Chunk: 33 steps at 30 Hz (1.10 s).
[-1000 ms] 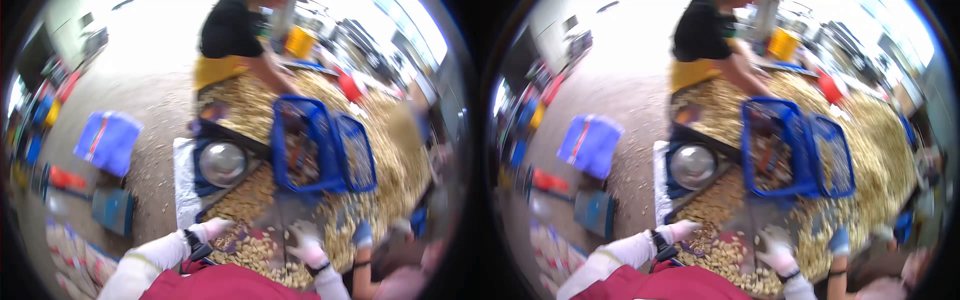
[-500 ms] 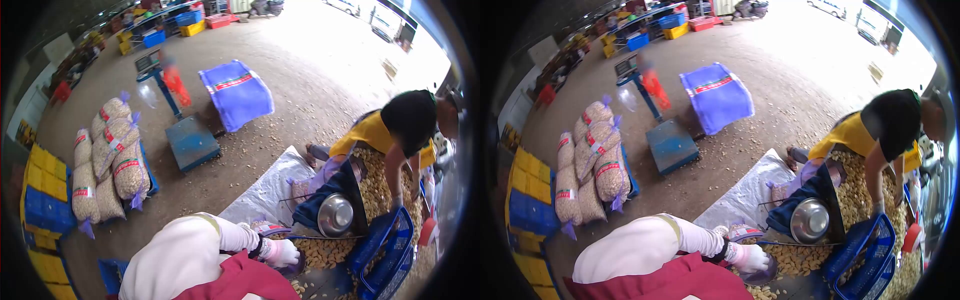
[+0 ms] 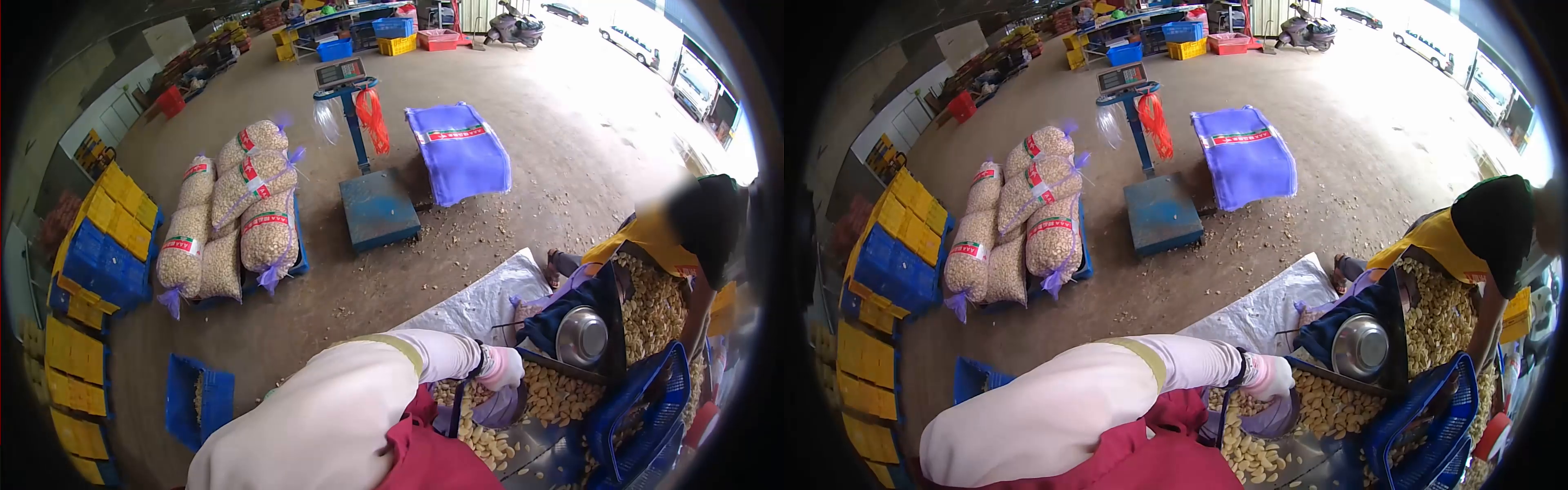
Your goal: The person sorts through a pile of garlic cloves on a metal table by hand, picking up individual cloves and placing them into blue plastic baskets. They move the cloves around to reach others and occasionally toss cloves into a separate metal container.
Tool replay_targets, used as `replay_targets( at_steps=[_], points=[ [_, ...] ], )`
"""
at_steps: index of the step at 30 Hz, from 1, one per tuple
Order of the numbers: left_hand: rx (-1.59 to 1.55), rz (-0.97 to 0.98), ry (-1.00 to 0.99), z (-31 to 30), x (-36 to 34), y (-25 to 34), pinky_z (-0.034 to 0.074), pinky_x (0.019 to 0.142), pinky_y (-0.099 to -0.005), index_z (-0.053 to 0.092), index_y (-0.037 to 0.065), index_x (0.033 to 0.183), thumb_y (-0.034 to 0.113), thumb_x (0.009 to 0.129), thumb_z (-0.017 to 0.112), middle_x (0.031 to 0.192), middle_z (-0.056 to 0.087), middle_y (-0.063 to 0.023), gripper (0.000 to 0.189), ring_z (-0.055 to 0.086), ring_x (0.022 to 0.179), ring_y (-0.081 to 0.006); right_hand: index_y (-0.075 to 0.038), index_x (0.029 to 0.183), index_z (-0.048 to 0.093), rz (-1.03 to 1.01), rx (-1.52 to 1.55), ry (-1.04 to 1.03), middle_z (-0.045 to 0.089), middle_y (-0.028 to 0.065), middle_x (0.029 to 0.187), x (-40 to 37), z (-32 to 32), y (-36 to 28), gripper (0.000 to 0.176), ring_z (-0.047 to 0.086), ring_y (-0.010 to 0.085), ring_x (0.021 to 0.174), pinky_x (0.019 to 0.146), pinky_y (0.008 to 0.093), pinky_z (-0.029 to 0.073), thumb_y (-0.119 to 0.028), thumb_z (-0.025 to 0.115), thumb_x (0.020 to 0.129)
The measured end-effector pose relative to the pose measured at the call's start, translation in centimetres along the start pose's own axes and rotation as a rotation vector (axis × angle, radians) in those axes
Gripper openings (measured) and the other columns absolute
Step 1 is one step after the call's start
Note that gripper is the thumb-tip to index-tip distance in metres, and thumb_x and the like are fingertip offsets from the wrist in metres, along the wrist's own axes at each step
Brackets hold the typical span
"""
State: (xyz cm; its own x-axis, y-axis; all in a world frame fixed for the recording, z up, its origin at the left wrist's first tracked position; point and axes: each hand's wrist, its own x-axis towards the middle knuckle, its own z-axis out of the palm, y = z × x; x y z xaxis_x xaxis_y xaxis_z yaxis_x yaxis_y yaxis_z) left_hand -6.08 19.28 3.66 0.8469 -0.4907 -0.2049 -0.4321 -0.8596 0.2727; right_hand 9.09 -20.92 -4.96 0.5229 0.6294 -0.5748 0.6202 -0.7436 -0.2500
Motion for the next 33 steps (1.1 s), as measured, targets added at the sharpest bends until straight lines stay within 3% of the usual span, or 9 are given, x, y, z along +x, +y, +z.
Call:
replay_targets(
  at_steps=[4,8,9,15,19,20,26,30,33],
  points=[
    [-0.001,-0.025,0.04,0.2,-0.1,0.1,0.055,0.073,-0.0431,0.075,0.012,0.093,0.022,0.075,0.064,0.089,0.073,-0.01,0.023,0.07,0.088,-0.0313,0.007,0.139,0.042,0.183,0.048,0.015,0.05,0.0236,0.14,-7.7,1.6,-3.9,0.093,0.049,0.0339,0.131,0.11,0.0378,0.041,-0.04,0.083,0.069],
    [0.021,0.02,-0.074,-0.5,-0.3,-0.3,0.056,0.071,-0.0437,0.072,0.012,0.096,0.026,0.079,0.062,0.087,0.07,-0.0118,0.024,0.07,0.084,-0.0322,0.007,0.14,0.04,0.813,0.369,0.177,0.05,0.0234,0.141,-26.1,7.8,-11.3,0.1,0.049,0.034,0.132,0.11,0.0379,0.04,-0.043,0.085,0.066],
    [0.041,0.025,0.003,-0.6,-0.8,-0.1,0.056,0.073,-0.0444,0.072,0.012,0.093,0.028,0.081,0.06,0.086,0.069,-0.0119,0.023,0.069,0.084,-0.0322,0.008,0.148,0.026,0.955,0.293,-0.038,0.044,0.0243,0.147,-25.5,6.5,-12.1,0.139,0.044,0.0343,0.137,0.113,0.038,0.038,-0.061,0.09,0.045],
    [0.001,0.123,0.131,0.6,-1.0,-0.7,0.054,0.07,-0.0422,0.074,0.018,0.088,0.036,0.074,0.066,0.08,0.068,-0.0067,0.024,0.068,0.079,-0.028,-0.01,0.158,0.006,1.102,0.439,-0.256,0.032,0.0235,0.154,-25.3,3.1,-14.2,0.142,0.042,0.0357,0.138,0.11,0.0451,0.042,-0.057,0.089,0.054],
    [0.017,0.137,0.108,-0.2,-1.0,-0.3,0.054,0.066,-0.0433,0.074,0.018,0.085,0.036,0.078,0.064,0.08,0.069,-0.0084,0.022,0.068,0.075,-0.0291,-0.012,0.157,0.014,1.147,0.458,-0.179,0.041,0.0232,0.149,-25.3,3.9,-14.2,0.14,0.047,0.0369,0.134,0.106,0.0488,0.044,-0.057,0.09,0.048],
    [0.029,0.125,0.036,0.0,-1.0,-0.6,0.055,0.071,-0.0444,0.063,0.011,0.128,0.034,0.083,0.064,0.089,0.069,-0.0142,0.05,0.068,0.082,-0.0332,-0.015,0.157,0.013,1.183,0.475,-0.196,0.039,0.023,0.15,-25.3,2.9,-14.8,0.138,0.046,0.0361,0.135,0.106,0.0485,0.044,-0.054,0.091,0.049],
    [-0.177,0.135,0.15,-0.9,-1.0,-0.7,0.054,0.073,-0.0457,0.07,0.011,0.084,0.025,0.081,0.065,0.087,0.068,-0.0128,0.015,0.066,0.083,-0.0343,-0.01,0.158,0.007,1.187,0.468,-0.236,0.036,0.024,0.152,-24.3,4.7,-13.1,0.142,0.045,0.0373,0.136,0.106,0.0455,0.045,-0.05,0.092,0.051],
    [-0.254,0.149,0.314,0.4,-0.8,-0.9,0.054,0.073,-0.0445,0.069,0.012,0.085,0.025,0.08,0.066,0.085,0.067,-0.011,0.014,0.066,0.082,-0.0333,-0.005,0.157,0.004,1.181,0.439,-0.231,0.049,0.0257,0.143,-24.1,3.8,-13.9,0.141,0.053,0.0361,0.128,0.105,0.0439,0.046,-0.048,0.09,0.055],
    [-0.321,0.071,0.105,-1.5,-1.5,-0.5,0.052,0.085,-0.0486,0.07,0.01,0.098,0.025,0.079,0.064,0.1,0.067,-0.017,0.025,0.064,0.098,-0.0383,0.001,0.156,0.005,1.132,0.445,-0.272,0.058,0.0243,0.134,-23.5,4.6,-12.8,0.14,0.06,0.0331,0.121,0.102,0.0411,0.049,-0.048,0.09,0.056]
  ],
)
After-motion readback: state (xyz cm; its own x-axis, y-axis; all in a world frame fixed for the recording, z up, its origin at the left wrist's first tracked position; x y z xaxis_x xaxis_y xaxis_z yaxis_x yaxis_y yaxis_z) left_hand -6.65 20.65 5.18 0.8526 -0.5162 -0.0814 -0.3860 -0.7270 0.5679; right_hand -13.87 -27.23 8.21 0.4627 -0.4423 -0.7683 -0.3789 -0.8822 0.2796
